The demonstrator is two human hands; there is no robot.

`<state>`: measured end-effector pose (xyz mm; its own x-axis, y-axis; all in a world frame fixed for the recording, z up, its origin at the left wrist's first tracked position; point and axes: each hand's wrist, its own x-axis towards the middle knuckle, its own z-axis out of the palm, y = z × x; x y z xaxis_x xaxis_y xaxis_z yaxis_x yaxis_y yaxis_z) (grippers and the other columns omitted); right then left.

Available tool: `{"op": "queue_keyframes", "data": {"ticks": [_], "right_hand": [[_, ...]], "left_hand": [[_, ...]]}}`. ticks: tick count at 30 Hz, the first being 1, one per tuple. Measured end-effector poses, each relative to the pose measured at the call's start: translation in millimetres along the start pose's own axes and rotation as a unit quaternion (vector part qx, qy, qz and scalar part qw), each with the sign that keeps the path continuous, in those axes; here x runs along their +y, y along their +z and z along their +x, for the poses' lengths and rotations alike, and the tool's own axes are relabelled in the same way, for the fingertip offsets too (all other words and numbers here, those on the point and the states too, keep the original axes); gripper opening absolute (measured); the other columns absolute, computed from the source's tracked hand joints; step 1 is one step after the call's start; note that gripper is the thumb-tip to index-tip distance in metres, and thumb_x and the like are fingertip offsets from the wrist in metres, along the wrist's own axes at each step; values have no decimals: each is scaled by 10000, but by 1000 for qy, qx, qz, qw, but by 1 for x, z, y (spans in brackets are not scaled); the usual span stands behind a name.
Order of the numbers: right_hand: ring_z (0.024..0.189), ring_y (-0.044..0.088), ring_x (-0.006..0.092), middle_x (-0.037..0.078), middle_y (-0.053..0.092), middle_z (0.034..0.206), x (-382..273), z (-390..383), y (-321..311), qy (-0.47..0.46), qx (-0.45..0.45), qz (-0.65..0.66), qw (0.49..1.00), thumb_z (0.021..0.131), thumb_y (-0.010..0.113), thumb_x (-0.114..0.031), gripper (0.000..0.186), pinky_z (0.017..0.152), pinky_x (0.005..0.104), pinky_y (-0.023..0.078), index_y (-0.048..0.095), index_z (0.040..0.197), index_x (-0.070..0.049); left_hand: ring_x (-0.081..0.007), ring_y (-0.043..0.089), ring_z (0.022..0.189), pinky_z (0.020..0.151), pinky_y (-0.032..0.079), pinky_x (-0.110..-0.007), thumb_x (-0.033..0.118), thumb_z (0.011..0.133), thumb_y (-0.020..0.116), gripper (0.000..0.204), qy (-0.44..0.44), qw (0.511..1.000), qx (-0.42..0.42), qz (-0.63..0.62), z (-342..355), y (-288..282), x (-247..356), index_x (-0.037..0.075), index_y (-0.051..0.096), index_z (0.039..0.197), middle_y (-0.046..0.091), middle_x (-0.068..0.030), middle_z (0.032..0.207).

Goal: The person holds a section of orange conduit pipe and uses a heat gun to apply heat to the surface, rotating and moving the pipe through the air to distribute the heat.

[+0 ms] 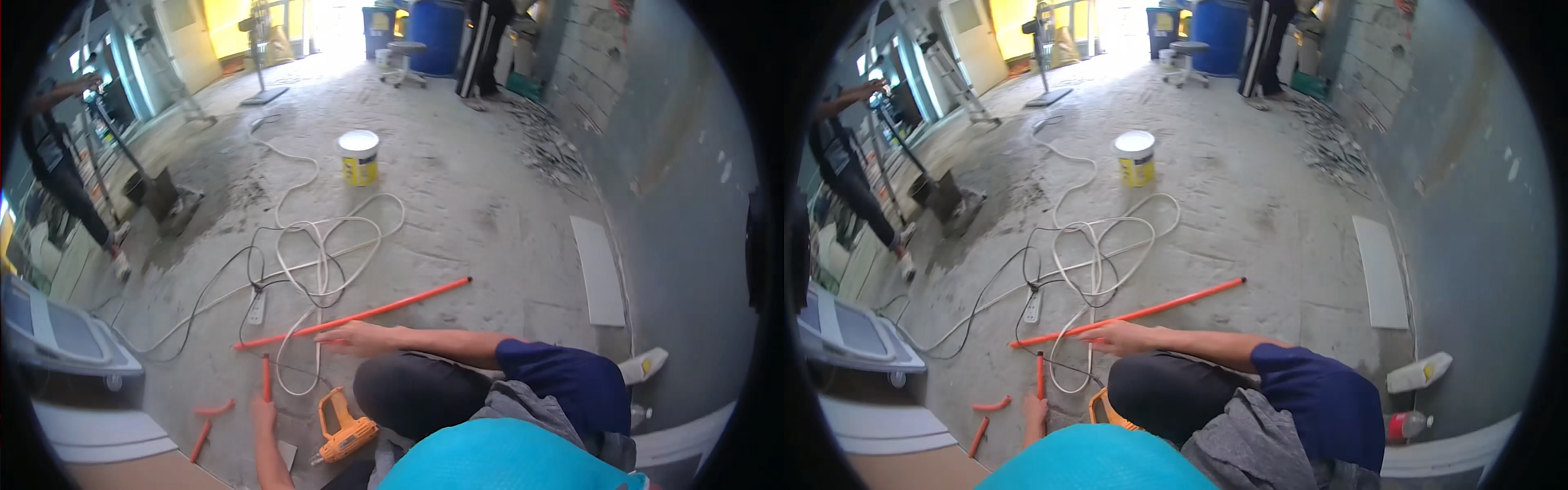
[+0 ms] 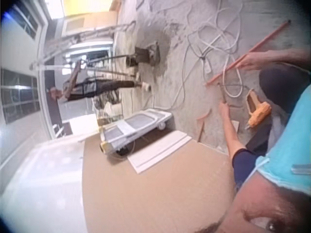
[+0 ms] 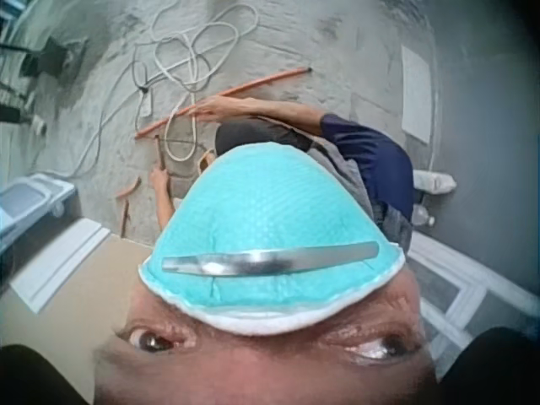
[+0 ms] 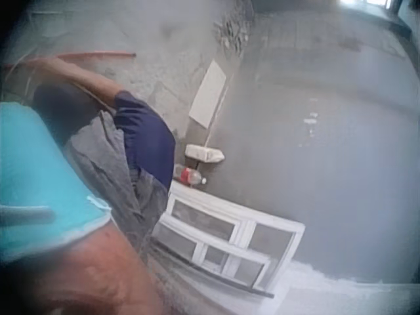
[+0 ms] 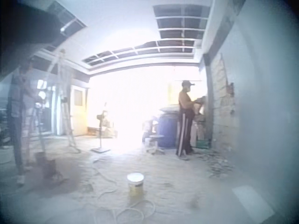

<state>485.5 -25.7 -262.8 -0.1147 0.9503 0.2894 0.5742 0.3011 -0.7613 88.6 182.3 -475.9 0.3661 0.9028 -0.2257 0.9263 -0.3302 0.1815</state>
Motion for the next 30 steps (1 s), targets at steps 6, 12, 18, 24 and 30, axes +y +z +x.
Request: {"op": "queue_keyframes", "data": {"ticks": [6,12,18,24,30], "right_hand": [[931,718,371,187,747,1053,-56,15,-10,85,-73,47,993,1028,591,-259,421,847,432,551,585,1429,-132],[956,707,384,211,730,1070,-28,6,25,124,-32,5,992,1009,589,-196,423,846,447,549,578,1425,-117],[1058,653,312,138,713,1270,-19,65,25,-127,147,95,976,962,529,44,525,956,383,510,519,1462,-117],[1050,692,394,230,691,1237,-103,123,-40,-16,151,-13,988,1025,550,-162,434,904,422,548,521,1444,-55],[1031,694,411,231,705,1191,-101,127,-14,4,94,-49,994,1028,551,-194,437,904,446,533,526,1448,-78]], "left_hand": [[-427,654,1077,919,510,-531,193,916,673,436,70,995,-48,-46,18,-25,30,-24,541,1270,653,-269,1138],[-235,613,702,654,502,-379,207,1031,557,241,133,928,45,-346,12,-38,33,9,528,1165,603,-96,804],[-266,648,1030,915,492,-377,236,1079,505,367,178,913,80,-358,11,-159,98,-12,585,1337,702,-139,1130],[-309,601,826,780,492,-394,265,1036,590,337,221,916,173,-287,6,-293,148,50,591,1296,652,-174,905],[-250,575,772,771,492,-372,244,1023,618,332,177,941,175,-229,-18,-304,128,62,597,1300,637,-144,851]]}}
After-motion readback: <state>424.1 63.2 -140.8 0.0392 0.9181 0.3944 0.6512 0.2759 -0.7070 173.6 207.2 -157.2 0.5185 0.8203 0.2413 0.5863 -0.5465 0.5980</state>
